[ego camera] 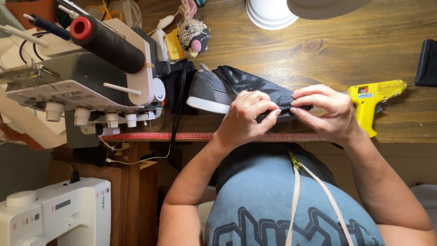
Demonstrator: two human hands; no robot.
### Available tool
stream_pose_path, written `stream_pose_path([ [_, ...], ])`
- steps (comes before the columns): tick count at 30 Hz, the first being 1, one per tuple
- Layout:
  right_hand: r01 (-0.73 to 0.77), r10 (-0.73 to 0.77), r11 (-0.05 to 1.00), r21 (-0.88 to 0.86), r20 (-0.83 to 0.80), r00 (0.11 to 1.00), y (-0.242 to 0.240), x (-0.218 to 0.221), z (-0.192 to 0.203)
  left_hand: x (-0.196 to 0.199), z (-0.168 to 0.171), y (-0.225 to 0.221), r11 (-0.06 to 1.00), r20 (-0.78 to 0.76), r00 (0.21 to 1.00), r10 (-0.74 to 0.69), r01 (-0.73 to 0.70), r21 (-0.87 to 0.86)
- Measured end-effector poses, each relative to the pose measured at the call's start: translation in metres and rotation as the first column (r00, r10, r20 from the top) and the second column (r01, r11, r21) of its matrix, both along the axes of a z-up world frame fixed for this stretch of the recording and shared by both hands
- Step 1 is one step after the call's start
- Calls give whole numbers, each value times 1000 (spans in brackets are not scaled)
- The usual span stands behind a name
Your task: Attaching black fabric to a grey sneaker using a hot glue gun
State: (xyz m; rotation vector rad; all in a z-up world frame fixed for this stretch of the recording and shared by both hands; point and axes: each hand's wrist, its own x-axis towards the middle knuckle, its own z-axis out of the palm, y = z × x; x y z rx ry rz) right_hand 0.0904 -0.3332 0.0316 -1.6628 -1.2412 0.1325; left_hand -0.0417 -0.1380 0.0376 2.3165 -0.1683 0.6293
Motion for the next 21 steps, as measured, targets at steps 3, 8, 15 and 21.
stream_pose_path([
  [3, 18, -20, 999, -29, -77, 997, 3, 2, -1, -1, 2, -4, 996, -3, 998, 66, -66, -66],
  [8, 9, -8, 1000, 4, -147, 989, 2, 3, -9, -2, -1, -5, 992, 9, 997, 83, -81, -93],
  [15, -7, 4, 1000, -26, -128, 992, -6, 4, -12, -3, 7, -4, 988, 19, 999, 41, -38, -152],
  [21, -66, 66, 998, 4, 17, 998, -10, 3, -16, -8, 11, 1, 993, -9, 1000, -23, 22, -119],
])
